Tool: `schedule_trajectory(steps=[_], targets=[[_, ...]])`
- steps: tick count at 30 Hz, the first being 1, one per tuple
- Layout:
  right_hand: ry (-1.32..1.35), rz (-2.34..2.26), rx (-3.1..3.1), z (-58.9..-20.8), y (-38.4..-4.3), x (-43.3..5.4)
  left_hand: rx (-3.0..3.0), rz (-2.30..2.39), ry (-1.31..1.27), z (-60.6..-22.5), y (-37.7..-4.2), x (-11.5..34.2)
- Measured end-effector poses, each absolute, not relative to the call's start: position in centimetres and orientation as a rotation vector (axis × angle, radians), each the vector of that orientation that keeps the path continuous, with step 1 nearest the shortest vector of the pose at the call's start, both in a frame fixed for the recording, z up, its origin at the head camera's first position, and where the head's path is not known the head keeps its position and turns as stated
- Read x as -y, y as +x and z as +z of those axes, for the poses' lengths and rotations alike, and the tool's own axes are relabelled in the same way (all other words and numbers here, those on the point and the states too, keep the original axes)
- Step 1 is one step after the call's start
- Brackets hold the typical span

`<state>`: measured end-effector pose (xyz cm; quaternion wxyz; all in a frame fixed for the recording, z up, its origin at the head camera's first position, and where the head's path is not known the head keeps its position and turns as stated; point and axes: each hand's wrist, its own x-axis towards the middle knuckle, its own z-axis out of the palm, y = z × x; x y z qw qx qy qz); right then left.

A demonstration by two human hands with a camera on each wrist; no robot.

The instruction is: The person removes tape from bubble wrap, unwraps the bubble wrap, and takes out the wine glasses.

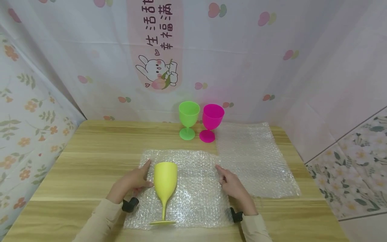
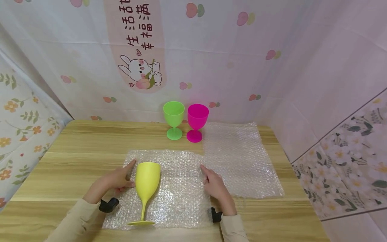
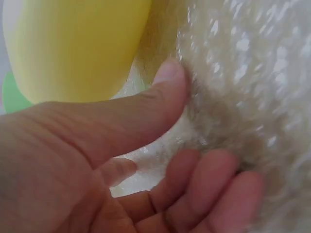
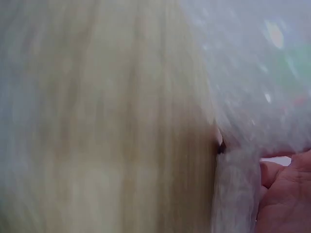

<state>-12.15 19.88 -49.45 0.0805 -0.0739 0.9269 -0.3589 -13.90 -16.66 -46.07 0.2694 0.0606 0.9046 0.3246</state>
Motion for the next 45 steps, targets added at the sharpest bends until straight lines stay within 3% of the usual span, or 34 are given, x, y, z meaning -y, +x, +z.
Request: schedule_trajectory(steps=[8,15,23,33,45], targets=[[-0.235,-1.207,-2.691,-49.4,-12.6,-20.4,-2.540,1.150,0.312,-47.0,-11.8,17.4],[-0.183,-1.253,-2.655,-49.4,-12.5,-20.5,-2.374,1.559,-0.105,-46.7,-7.3,16.3],[-0.110,-1.290,-2.668,-49.5,-12.2,-20.5,-2.213,1.400,0.263,-47.8,-4.5,13.1],[-0.131,-1.307,-2.670,-49.8,-12.5,-20.5,-2.165,1.564,0.217,-46.6,-7.3,11.8],[-0.113,-1.343,-2.649,-49.8,-12.5,-20.6,-2.601,1.768,0.131,-44.0,-17.1,11.9]])
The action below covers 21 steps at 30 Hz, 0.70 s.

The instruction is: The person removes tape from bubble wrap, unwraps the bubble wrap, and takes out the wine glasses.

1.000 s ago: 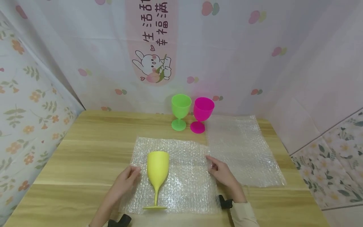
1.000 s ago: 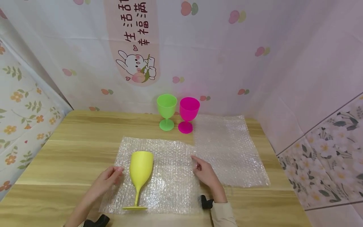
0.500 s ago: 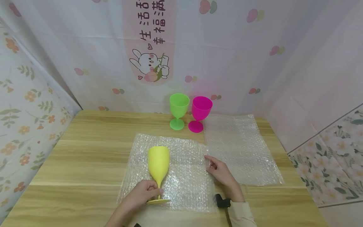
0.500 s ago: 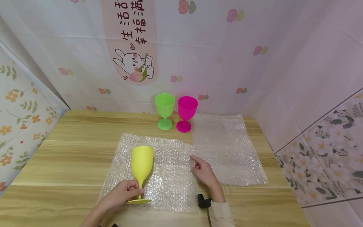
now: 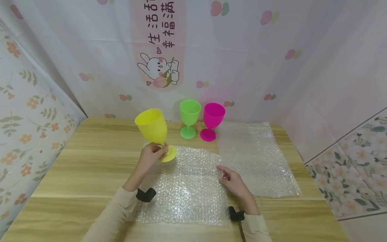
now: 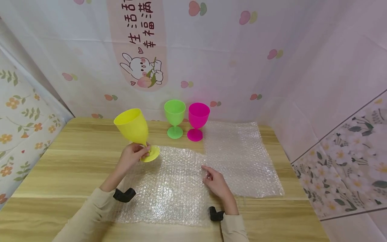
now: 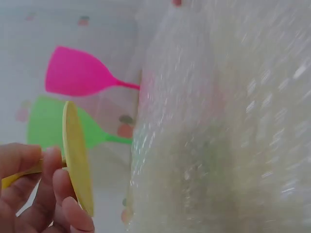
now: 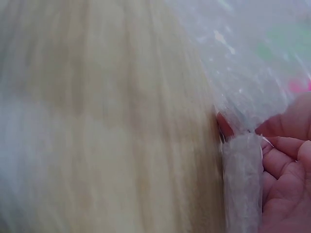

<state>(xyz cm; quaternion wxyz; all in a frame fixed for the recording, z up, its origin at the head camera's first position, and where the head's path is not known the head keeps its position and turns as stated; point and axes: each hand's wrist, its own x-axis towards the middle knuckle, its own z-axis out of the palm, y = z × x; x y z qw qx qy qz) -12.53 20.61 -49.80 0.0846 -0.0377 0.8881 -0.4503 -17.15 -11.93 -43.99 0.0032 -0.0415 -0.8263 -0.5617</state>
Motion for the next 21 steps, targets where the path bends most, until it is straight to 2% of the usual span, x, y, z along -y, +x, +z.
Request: schedule_trajectory(steps=[8,21], targets=[[-0.087,-1.331,-2.658,-49.9,-12.4,-20.6,2.613,-1.576,-0.111,-44.8,-21.2,11.4],[-0.089,-1.347,-2.649,-49.6,-12.4,-20.5,2.893,-1.679,-0.065,-46.6,-24.4,10.4]])
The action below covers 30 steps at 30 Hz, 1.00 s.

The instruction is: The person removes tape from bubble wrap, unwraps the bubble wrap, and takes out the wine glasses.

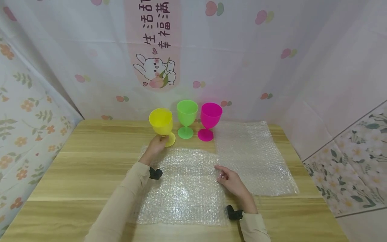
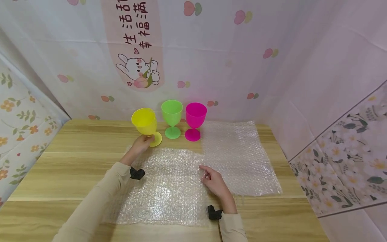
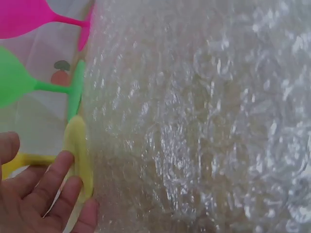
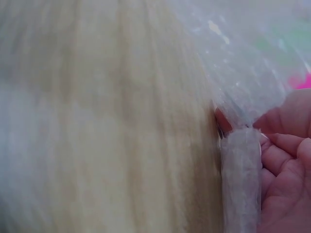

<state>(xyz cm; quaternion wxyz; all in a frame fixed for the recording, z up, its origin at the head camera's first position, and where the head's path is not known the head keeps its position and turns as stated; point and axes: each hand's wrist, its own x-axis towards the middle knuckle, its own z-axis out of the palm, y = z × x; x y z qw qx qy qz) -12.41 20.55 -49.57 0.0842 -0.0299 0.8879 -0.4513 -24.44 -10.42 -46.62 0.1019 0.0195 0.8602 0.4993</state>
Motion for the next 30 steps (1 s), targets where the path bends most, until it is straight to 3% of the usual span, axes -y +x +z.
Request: schedule_trajectory(steps=[8,15,30], targets=[[-0.091,-1.329,-2.655,-49.8,-12.5,-20.7,-2.678,1.207,0.193,-47.2,-24.1,10.0],[-0.110,-1.346,-2.653,-49.9,-12.5,-20.6,-2.913,0.693,0.391,-47.0,-23.2,9.7],[-0.103,-1.390,-2.620,-49.7,-12.4,-20.6,-2.866,0.467,0.240,-47.3,-24.4,10.0]])
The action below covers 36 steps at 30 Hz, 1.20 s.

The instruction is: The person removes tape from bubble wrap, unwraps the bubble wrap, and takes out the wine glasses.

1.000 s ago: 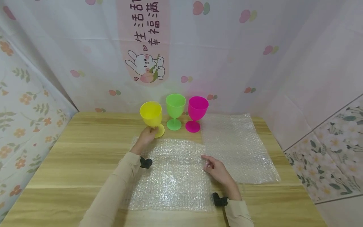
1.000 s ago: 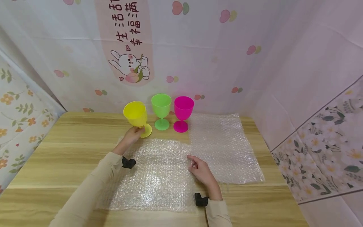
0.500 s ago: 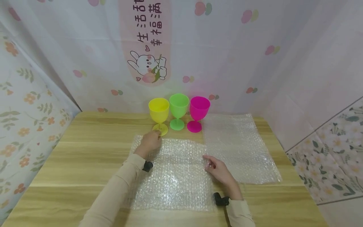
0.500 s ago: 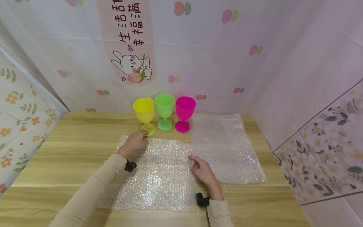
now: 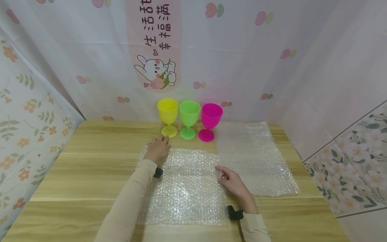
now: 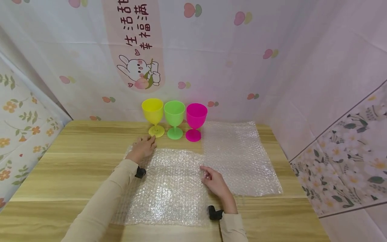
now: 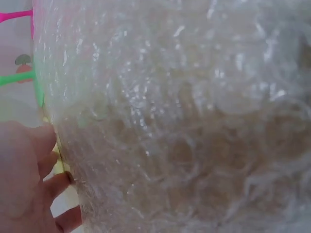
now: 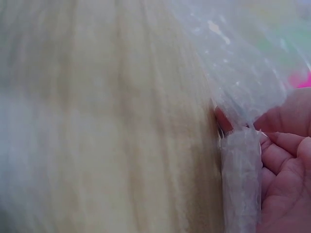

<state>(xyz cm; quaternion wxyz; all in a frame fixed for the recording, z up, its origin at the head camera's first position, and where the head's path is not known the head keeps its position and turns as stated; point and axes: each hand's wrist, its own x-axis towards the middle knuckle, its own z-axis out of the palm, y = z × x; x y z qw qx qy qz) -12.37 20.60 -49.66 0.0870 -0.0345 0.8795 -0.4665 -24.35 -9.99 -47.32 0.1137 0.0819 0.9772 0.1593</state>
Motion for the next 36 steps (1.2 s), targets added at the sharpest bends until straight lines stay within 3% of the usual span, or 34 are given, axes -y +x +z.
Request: schedule_trajectory(steps=[13,19,27,31,36], targets=[[-0.132,-1.423,-2.603,-49.8,-12.3,-20.3,-2.734,0.645,0.458,-48.1,-21.6,13.1],[-0.126,-1.472,-2.570,-49.9,-12.2,-19.9,-2.848,0.463,0.614,-47.9,-15.2,14.6],[-0.040,-1.572,-2.596,-49.4,-12.0,-20.1,-2.802,0.496,0.620,-46.3,-6.1,16.1],[0.080,-1.678,-2.583,-48.5,-11.5,-20.5,-2.782,0.556,0.648,-46.7,-3.3,15.5],[0.185,-1.813,-2.569,-46.6,-10.5,-21.3,-2.869,0.454,0.866,-48.3,-1.4,13.2]])
